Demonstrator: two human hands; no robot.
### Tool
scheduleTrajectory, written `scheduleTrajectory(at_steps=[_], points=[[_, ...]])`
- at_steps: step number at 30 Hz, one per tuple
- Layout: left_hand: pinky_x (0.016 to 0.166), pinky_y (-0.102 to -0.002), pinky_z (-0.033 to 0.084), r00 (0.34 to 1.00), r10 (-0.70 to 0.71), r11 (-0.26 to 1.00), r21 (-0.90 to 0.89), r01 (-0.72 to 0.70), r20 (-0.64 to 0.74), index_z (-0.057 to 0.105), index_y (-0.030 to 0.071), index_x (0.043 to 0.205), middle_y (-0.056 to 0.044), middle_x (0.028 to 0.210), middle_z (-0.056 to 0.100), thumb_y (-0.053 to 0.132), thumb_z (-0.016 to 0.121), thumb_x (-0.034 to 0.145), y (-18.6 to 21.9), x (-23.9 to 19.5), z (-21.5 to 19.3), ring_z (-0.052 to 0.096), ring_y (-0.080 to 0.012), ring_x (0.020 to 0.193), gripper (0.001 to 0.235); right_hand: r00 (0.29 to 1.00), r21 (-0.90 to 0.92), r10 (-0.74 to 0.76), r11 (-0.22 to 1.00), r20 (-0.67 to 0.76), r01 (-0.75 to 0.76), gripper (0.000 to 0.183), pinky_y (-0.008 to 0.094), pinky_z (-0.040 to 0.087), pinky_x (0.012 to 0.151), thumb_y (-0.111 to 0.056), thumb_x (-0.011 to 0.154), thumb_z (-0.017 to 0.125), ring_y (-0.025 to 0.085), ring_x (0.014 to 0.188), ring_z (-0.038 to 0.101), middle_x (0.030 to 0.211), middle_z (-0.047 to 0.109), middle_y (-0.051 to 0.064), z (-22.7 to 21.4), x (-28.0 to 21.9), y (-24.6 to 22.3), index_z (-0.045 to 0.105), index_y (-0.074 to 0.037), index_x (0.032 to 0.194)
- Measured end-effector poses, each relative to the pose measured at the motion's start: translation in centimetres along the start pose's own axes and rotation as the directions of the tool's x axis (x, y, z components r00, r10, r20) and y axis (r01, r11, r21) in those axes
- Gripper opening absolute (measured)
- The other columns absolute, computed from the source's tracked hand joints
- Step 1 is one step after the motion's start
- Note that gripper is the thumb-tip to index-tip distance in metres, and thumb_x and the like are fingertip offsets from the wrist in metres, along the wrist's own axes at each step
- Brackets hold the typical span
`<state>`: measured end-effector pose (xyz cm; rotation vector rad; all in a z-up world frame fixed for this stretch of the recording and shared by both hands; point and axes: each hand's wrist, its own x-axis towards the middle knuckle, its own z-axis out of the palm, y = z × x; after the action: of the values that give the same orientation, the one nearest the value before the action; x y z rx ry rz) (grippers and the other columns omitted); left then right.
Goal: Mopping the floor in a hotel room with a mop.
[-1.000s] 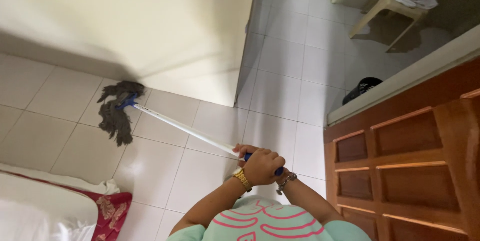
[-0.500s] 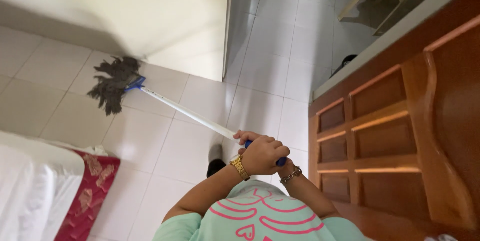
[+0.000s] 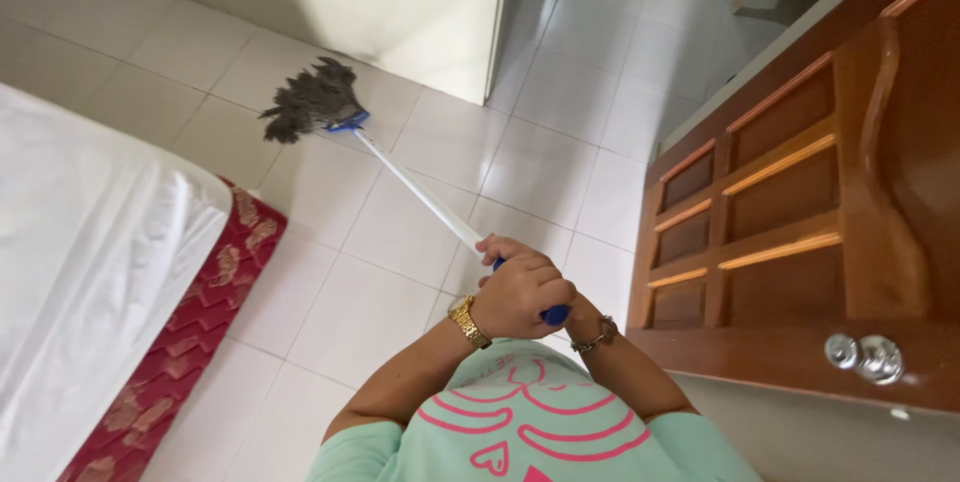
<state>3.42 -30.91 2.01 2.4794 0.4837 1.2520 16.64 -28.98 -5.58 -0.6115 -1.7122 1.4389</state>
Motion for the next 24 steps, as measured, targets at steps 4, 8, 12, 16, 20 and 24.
scheduleTrajectory(at_steps=[4, 8, 12, 16, 20, 24], points=[[0.083, -0.044, 0.053, 0.998, 0.042, 0.999, 0.023, -0.040, -0.050, 0.058, 0.007, 0.088, -0.012, 0.088, 0.066, 0.019, 0.082, 0.081, 4.8, -5.4, -2.4, 0.067, -0.0313, 0.089, 0.028, 0.968, 0.013, -0.249, 0.969, 0.021, 0.249, 0.043, 0.045, 0.046, 0.109, -0.023, 0.094, 0.070, 0.029, 0.117, 0.053, 0.123, 0.056, 0.012, 7.7, -1.2, -7.2, 0.054, -0.003, 0.129], [0.081, -0.044, 0.053, 0.997, -0.075, 0.993, 0.092, 0.075, 0.004, 0.060, 0.008, 0.086, -0.011, 0.086, 0.066, 0.025, 0.085, 0.082, 11.2, -14.2, -5.8, 0.066, -0.0315, 0.088, 0.031, 0.954, -0.076, -0.292, 0.952, 0.071, 0.297, 0.064, 0.039, 0.049, 0.087, -0.044, 0.080, 0.058, 0.028, 0.100, 0.056, 0.117, 0.056, 0.014, 16.9, -2.9, -12.0, 0.052, -0.003, 0.129], [0.084, -0.042, 0.054, 0.985, -0.147, 0.982, 0.108, 0.156, -0.088, 0.065, 0.010, 0.094, -0.009, 0.089, 0.065, 0.025, 0.084, 0.085, 21.5, -19.3, -13.0, 0.066, -0.0307, 0.091, 0.026, 0.980, -0.460, -0.112, 0.870, 0.167, 0.177, 0.051, 0.037, 0.053, 0.080, -0.041, 0.080, 0.059, 0.027, 0.095, 0.062, 0.109, 0.064, 0.010, 25.9, -5.1, -10.5, 0.056, -0.006, 0.119], [0.081, -0.040, 0.053, 0.985, -0.135, 0.990, 0.026, 0.138, -0.111, 0.069, 0.007, 0.105, -0.007, 0.087, 0.064, 0.023, 0.086, 0.089, 30.0, -21.0, -18.9, 0.063, -0.0283, 0.085, 0.028, 0.932, -0.648, -0.169, 0.678, 0.322, 0.347, 0.028, 0.041, 0.053, 0.075, -0.031, 0.084, 0.063, 0.030, 0.092, 0.066, 0.102, 0.067, 0.010, 32.7, -6.2, -17.2, 0.058, -0.009, 0.100], [0.077, -0.041, 0.051, 0.996, -0.024, 0.999, -0.033, 0.021, -0.085, 0.069, 0.005, 0.111, -0.008, 0.084, 0.061, 0.024, 0.089, 0.091, 35.8, -21.0, -23.9, 0.062, -0.0293, 0.080, 0.034, 0.872, -0.606, -0.354, 0.628, 0.338, 0.489, 0.010, 0.042, 0.053, 0.078, -0.020, 0.089, 0.065, 0.026, 0.084, 0.067, 0.091, 0.067, 0.005, 37.7, -7.2, -17.9, 0.059, -0.013, 0.093], [0.078, -0.041, 0.053, 0.985, 0.050, 0.994, -0.086, -0.065, -0.165, 0.067, 0.004, 0.112, -0.007, 0.085, 0.062, 0.027, 0.088, 0.093, 36.3, -23.2, -23.6, 0.064, -0.0275, 0.078, 0.036, 0.819, -0.261, -0.454, 0.793, 0.352, 0.551, 0.015, 0.044, 0.054, 0.087, -0.017, 0.090, 0.068, 0.027, 0.085, 0.066, 0.091, 0.065, 0.005, 40.3, -7.4, -15.9, 0.057, -0.009, 0.094]])
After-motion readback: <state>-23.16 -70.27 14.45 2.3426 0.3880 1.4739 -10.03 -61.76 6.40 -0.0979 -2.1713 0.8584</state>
